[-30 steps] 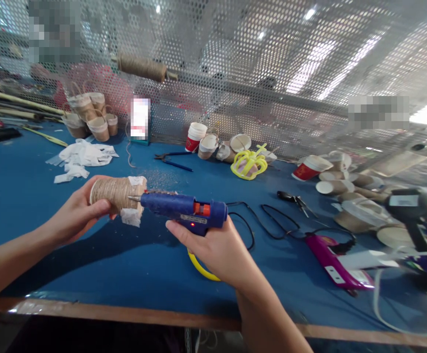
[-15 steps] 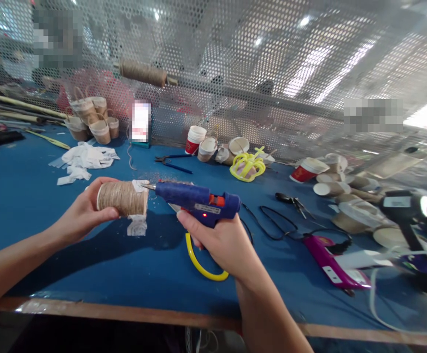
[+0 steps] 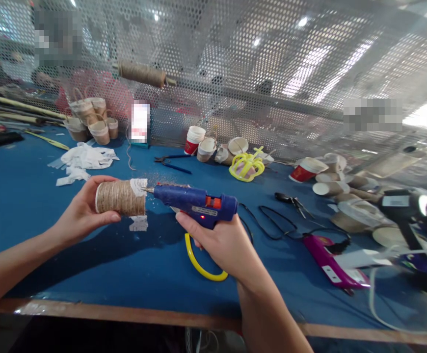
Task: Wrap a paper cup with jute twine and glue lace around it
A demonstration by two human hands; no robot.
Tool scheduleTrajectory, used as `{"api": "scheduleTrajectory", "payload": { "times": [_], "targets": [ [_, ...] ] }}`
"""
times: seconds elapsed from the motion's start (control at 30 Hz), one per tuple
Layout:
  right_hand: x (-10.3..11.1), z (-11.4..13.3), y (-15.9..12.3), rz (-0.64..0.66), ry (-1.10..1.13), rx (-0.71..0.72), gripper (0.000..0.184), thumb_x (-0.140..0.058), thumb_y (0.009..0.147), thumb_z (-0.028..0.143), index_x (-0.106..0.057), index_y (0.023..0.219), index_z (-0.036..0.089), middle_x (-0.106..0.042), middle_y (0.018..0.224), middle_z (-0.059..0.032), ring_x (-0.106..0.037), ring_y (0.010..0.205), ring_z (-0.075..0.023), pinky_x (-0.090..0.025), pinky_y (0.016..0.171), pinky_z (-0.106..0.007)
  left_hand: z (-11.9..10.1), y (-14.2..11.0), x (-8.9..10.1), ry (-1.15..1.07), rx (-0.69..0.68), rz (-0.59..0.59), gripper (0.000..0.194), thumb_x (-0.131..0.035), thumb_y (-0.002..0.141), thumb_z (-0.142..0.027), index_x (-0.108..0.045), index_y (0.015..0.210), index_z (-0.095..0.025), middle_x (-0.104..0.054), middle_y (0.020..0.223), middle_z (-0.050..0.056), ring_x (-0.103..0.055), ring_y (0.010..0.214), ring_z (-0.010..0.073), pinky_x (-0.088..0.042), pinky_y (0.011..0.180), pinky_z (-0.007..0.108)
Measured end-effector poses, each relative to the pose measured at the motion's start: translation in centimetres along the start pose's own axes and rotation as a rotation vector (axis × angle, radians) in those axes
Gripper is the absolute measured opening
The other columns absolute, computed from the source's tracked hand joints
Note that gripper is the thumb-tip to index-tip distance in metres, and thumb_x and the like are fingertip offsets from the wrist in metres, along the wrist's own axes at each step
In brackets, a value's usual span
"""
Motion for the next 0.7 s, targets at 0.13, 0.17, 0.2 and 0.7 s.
{"api": "scheduleTrajectory", "payload": {
  "times": [0.13, 0.17, 0.2, 0.7],
  "targets": [
    [0.05, -0.05, -0.02, -0.017, 0.005, -0.006, 0.038, -0.058, 0.076, 0.041, -0.043, 0.046, 0.022, -0.043, 0.039, 0.0047, -0.039, 0.035, -0.0082, -0.040, 0.038, -0.023, -0.22, 0.01, -0.08, -0.014, -0.007, -0.006, 0.053, -0.075, 0.056, -0.020, -0.043, 0.098, -0.020, -0.057, 0.081, 0.000, -0.056, 0.074, 0.0146, -0.048, 0.064, 0.025],
    [0.05, -0.04, -0.03, -0.019, 0.001, -0.006, 0.038, -0.057, 0.076, 0.041, -0.043, 0.046, 0.022, -0.043, 0.039, 0.0047, -0.040, 0.035, -0.0082, -0.040, 0.038, -0.023, -0.26, 0.01, -0.08, -0.016, -0.009, -0.007, 0.053, -0.075, 0.055, -0.020, -0.043, 0.097, -0.020, -0.057, 0.081, -0.001, -0.056, 0.073, 0.0144, -0.049, 0.064, 0.025],
    [0.02, -0.04, -0.05, -0.016, -0.004, -0.007, 0.038, -0.057, 0.076, 0.041, -0.043, 0.046, 0.022, -0.044, 0.038, 0.0046, -0.040, 0.035, -0.0083, -0.040, 0.038, -0.023, -0.30, 0.00, -0.07, -0.018, -0.011, -0.007, 0.052, -0.075, 0.055, -0.020, -0.043, 0.097, -0.020, -0.057, 0.081, -0.001, -0.056, 0.073, 0.0143, -0.049, 0.064, 0.025],
    [0.12, -0.15, -0.15, -0.027, -0.027, 0.008, 0.038, -0.057, 0.077, 0.041, -0.043, 0.048, 0.022, -0.044, 0.039, 0.0049, -0.041, 0.035, -0.0091, -0.041, 0.038, -0.023, -0.14, -0.13, -0.15, 0.009, -0.018, 0.014, 0.055, -0.077, 0.055, -0.022, -0.043, 0.098, -0.020, -0.058, 0.083, 0.001, -0.056, 0.075, 0.0154, -0.048, 0.064, 0.026]
  ]
}}
Point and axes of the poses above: each hand's wrist, its own y-axis towards the middle knuckle, its own x-axis out of the back of the hand, z = x × y, the point moved 6 cm from there along y, towards the middle knuckle
